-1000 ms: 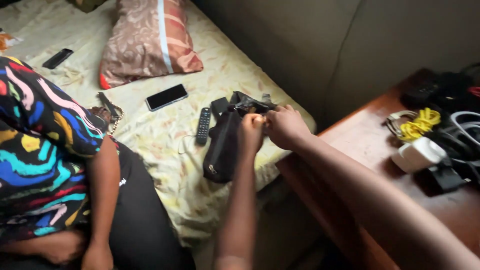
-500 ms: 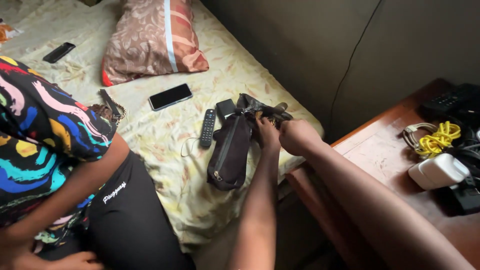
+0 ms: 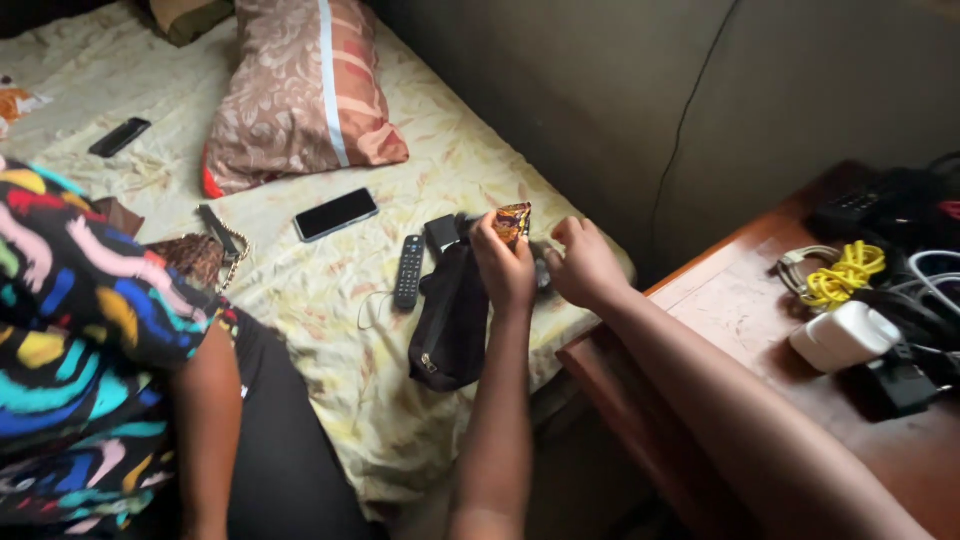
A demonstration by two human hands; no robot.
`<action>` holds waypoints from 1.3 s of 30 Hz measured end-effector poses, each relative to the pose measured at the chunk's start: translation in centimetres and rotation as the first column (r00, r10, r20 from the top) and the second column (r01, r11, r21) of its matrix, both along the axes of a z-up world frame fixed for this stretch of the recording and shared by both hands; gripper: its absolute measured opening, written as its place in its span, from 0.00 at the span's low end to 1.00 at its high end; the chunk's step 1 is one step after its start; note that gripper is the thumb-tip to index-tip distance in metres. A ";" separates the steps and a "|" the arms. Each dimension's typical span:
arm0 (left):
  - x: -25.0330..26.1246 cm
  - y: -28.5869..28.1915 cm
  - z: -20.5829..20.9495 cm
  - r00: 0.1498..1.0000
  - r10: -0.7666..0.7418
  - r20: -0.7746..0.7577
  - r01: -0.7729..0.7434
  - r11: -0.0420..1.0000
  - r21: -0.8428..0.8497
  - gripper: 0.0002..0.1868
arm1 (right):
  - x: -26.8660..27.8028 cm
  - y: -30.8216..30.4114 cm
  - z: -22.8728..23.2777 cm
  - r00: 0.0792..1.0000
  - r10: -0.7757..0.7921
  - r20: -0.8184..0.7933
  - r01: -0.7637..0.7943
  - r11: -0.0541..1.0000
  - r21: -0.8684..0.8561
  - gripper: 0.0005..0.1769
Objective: Cleaning a white USB cable by wiping it with a cloth.
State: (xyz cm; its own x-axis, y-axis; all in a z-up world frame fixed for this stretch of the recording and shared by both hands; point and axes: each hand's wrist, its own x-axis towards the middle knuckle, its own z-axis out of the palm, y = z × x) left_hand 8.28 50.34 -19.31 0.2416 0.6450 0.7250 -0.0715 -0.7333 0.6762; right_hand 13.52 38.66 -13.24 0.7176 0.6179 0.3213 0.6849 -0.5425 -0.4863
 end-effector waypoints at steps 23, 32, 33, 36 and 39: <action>-7.9 -16.8 23.6 0.589 -0.795 0.147 0.761 0.607 0.231 0.19 | -6.9 -21.3 20.5 0.934 0.274 -0.230 -0.049 0.735 0.676 0.10; -8.5 -33.7 26.1 0.101 -0.991 -0.086 0.993 0.105 -0.053 0.05 | -13.4 -43.1 19.8 0.958 0.049 -0.282 0.157 0.733 0.662 0.02; -8.9 -35.5 26.1 0.038 -0.996 -0.075 0.993 0.046 -0.110 0.05 | -14.7 -44.8 19.9 0.969 0.032 -0.245 0.139 0.750 0.647 0.02; -8.5 -40.9 24.8 -0.036 -0.994 -0.104 0.998 -0.031 -0.055 0.04 | -17.4 -50.1 19.3 0.948 -0.093 -0.305 0.275 0.721 0.636 0.03; -9.8 -46.4 25.0 -0.262 -0.964 0.045 0.884 -0.259 -0.388 0.06 | -20.0 -54.4 18.7 0.913 -0.235 -0.334 0.401 0.670 0.625 0.04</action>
